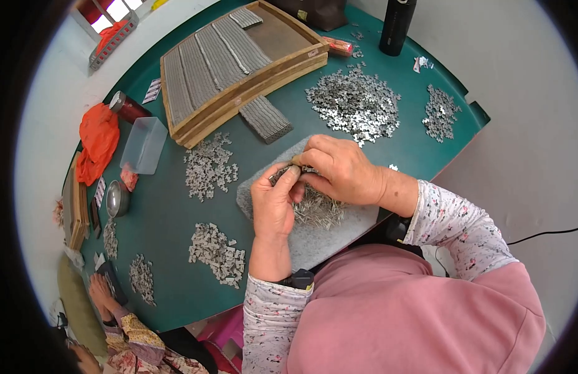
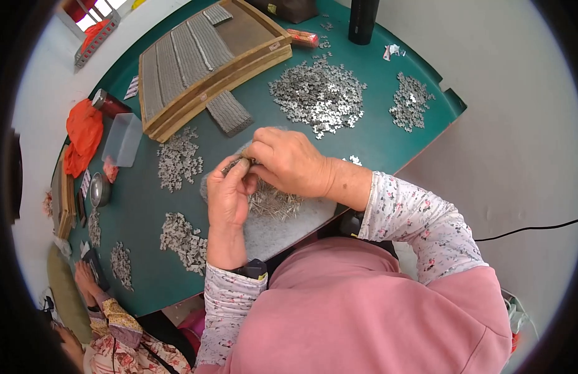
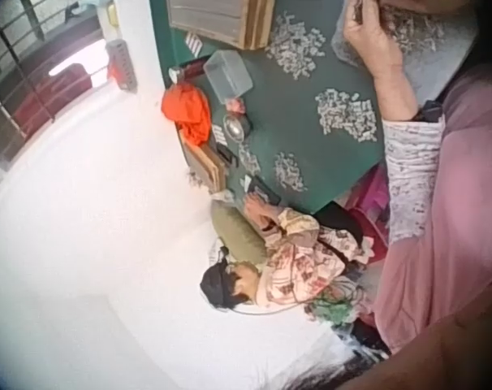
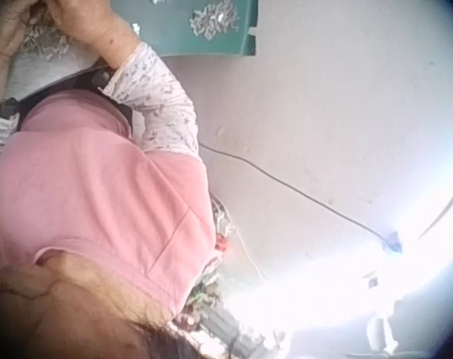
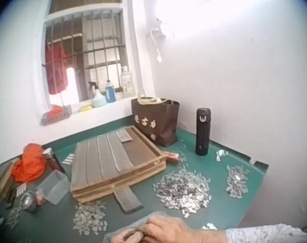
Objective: Sorting and inspecting small metal components on a workbench.
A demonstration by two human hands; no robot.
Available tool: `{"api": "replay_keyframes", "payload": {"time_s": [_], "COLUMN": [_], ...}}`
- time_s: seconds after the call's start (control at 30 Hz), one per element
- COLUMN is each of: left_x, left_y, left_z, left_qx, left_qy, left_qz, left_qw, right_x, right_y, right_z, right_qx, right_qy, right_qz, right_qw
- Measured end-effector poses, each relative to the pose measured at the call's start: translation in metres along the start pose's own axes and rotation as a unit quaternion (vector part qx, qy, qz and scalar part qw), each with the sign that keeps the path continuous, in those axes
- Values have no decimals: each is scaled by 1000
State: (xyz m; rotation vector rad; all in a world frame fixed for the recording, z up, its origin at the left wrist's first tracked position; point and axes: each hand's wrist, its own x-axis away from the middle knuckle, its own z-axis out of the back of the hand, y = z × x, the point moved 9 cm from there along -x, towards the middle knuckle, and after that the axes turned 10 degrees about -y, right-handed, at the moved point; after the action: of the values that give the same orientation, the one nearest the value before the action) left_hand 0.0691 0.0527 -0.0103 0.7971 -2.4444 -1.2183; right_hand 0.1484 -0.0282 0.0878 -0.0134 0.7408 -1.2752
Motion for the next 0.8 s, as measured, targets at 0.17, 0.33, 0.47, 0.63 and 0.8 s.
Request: {"api": "replay_keyframes", "payload": {"time_s": [0.17,0.33,0.47,0.63,0.8], "left_x": [1,2,1,2,4], "left_y": [3,9,12,11,15], "left_z": [1,6,8,8,10], "left_qx": [-21,-20,-30,-26,-54], "left_qy": [21,55,44,61,53], "left_qz": [2,-40,-64,-27,-6], "left_qw": [1000,997,997,997,997], "right_x": [-6,-7,-13,-19,-25], "right_y": [4,9,0,13,17], "right_z": [-5,-9,-8,-14,-14], "right_qx": [-61,-102,-46,-70,-110], "right_qy": [-16,14,4,-28,-50], "right_qz": [-33,-63,-21,-29,-68], "right_qw": [997,993,999,997,990]}}
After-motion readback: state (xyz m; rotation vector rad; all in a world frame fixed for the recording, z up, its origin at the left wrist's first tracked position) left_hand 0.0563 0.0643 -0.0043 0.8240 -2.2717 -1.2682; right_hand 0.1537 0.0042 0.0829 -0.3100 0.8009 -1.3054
